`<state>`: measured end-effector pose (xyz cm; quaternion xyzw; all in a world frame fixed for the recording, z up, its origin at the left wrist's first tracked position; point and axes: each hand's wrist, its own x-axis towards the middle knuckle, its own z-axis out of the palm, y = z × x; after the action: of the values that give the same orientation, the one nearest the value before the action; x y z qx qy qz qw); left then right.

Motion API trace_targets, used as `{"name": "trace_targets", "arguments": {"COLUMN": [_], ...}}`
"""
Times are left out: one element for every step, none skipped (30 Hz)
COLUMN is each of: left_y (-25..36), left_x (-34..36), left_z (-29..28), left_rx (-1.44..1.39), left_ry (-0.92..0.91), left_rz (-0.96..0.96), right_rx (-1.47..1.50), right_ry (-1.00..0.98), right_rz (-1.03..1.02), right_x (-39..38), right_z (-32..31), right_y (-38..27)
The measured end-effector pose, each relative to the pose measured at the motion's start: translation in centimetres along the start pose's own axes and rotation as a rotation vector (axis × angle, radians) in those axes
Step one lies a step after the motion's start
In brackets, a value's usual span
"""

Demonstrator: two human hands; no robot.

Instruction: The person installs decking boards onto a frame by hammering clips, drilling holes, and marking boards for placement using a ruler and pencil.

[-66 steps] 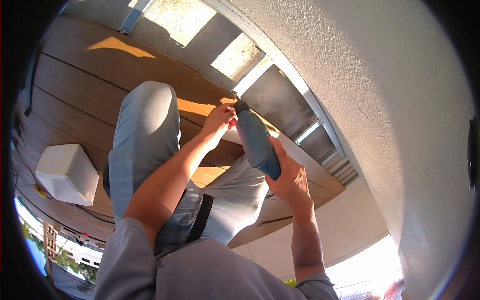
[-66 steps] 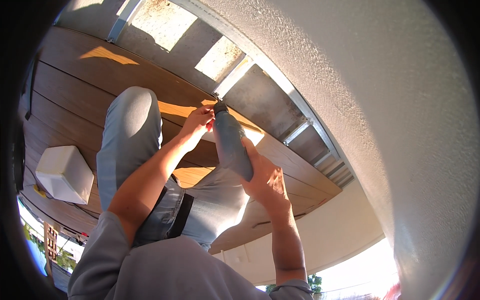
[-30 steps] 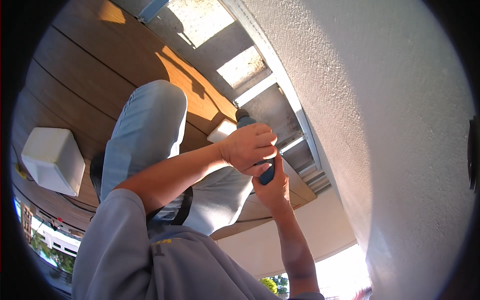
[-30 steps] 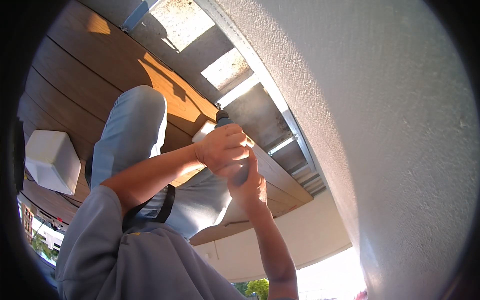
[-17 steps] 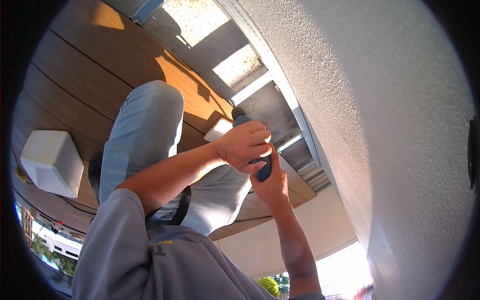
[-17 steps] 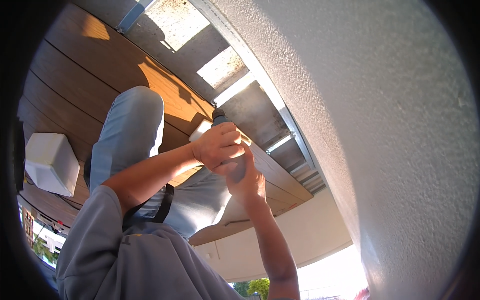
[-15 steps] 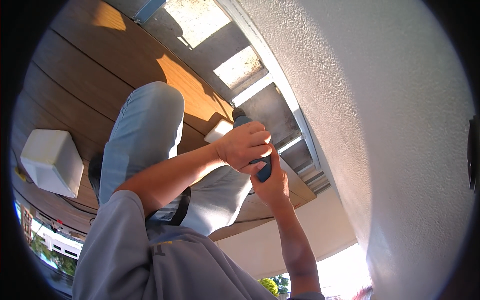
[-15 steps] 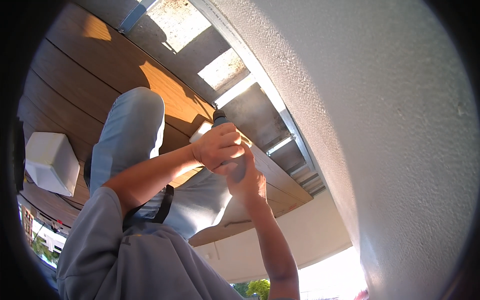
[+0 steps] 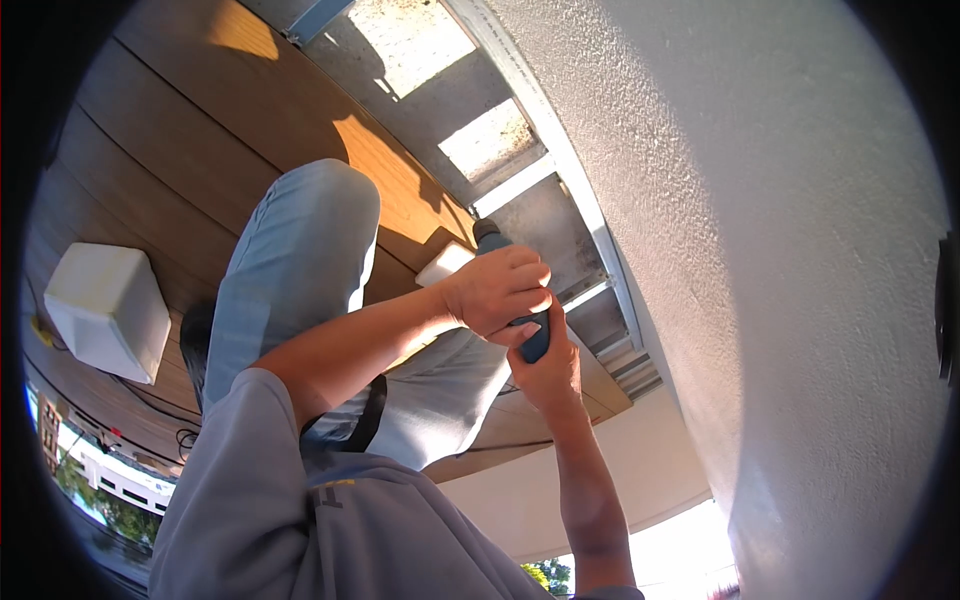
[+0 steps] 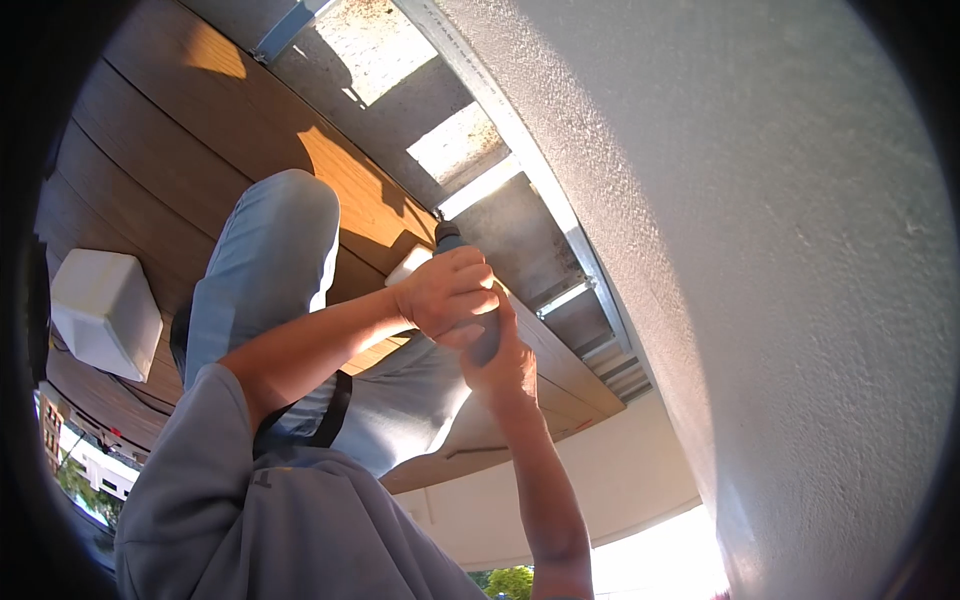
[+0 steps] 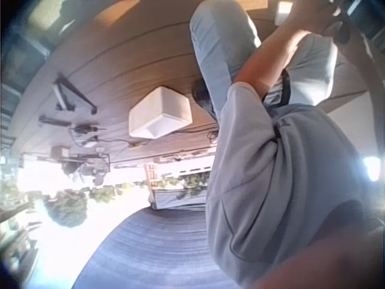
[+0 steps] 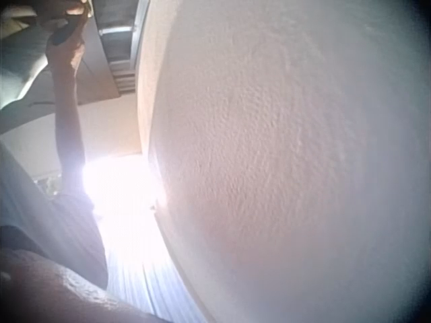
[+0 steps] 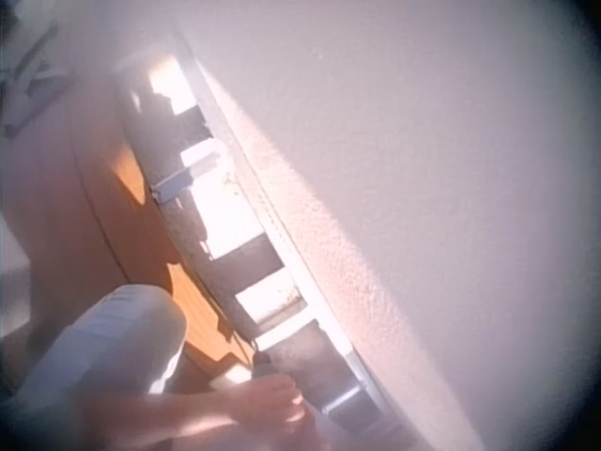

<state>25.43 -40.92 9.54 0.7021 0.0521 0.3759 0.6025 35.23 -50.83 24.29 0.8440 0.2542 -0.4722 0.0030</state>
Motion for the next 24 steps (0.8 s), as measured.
{"name": "trace_targets", "arguments": {"left_y": [-0.1,-0.2,-0.2,-0.1,-0.2,-0.1,0.0,0.7,0.8,1.7,3.0,5.1,6.9,7.5,8.2,8.3,7.4,7.5,8.0,9.2,10.3,11.1,11.8,11.6], "left_x": [0.0,0.1,0.2,0.2,0.1,0.1,0.0,-0.3,0.0,0.0,-0.1,0.2,0.5,-0.5,-0.4,-0.2,-1.6,-2.5,-2.9,-2.4,-1.8,-1.9,-2.2,-3.2], "left_z": [0.0,-0.1,-0.1,-0.2,-0.2,-0.1,-0.3,-0.4,-1.0,-1.3,-1.6,-3.2,-5.1,-6.3,-7.6,-9.8,-12.2,-14.4,-16.4,-17.7,-19.1,-20.4,-21.7,-22.6], "left_rx": [0.012,0.026,0.030,0.037,0.043,0.073,0.106,0.138,0.185,0.210,0.235,0.142,0.048,0.044,0.001,-0.206,-0.391,-0.495,-0.464,-0.506,-0.539,-0.588,-0.636,-0.684], "left_ry": [0.000,0.001,0.003,0.006,0.008,-0.006,-0.029,-0.054,-0.079,-0.071,-0.068,-0.138,-0.088,0.064,0.242,0.349,0.425,0.469,0.452,0.435,0.421,0.387,0.348,0.297], "left_rz": [-0.009,-0.015,-0.005,-0.014,-0.020,-0.025,-0.018,-0.056,-0.072,-0.113,-0.148,-0.346,-0.555,-0.737,-0.975,-1.207,-1.317,-1.303,-1.329,-1.318,-1.299,-1.257,-1.217,-1.172], "right_rx": [-0.006,-0.008,-0.015,-0.022,-0.023,-0.035,-0.046,-0.110,-0.110,-0.110,-0.105,-0.083,-0.078,0.000,0.077,0.053,0.048,0.178,0.308,0.354,0.401,0.529,0.659,0.730], "right_ry": [0.013,0.020,0.004,-0.012,-0.002,0.016,0.034,0.008,0.031,0.032,0.037,0.003,0.026,0.094,0.170,0.217,0.230,0.229,0.234,0.316,0.397,0.394,0.386,0.430], "right_rz": [-0.023,-0.029,-0.009,0.011,0.004,-0.006,-0.016,0.086,0.062,0.022,-0.017,0.047,0.045,-0.034,-0.104,-0.097,-0.104,-0.006,0.091,0.044,-0.015,0.028,0.073,0.078], "right_x": [0.1,0.2,0.2,0.3,0.6,0.5,0.2,0.1,-0.3,-0.7,-0.8,-1.4,-2.5,-3.7,-5.0,-6.4,-8.4,-10.6,-13.1,-15.4,-17.4,-20.1,-23.1,-25.8], "right_z": [-0.1,-0.3,-0.5,-0.7,-0.5,-0.4,-0.3,-0.5,-0.6,-0.4,-0.4,-1.0,-1.1,-1.2,-1.4,-1.6,-1.8,-2.1,-2.2,-1.1,0.3,1.1,1.9,3.2], "right_y": [0.0,-0.2,-0.5,-0.9,-0.7,-0.5,-0.5,-1.5,-1.5,-0.7,-0.4,-0.6,-0.5,-0.2,0.6,1.3,0.8,-0.2,-0.9,0.7,2.4,1.1,-1.2,-3.3]}}
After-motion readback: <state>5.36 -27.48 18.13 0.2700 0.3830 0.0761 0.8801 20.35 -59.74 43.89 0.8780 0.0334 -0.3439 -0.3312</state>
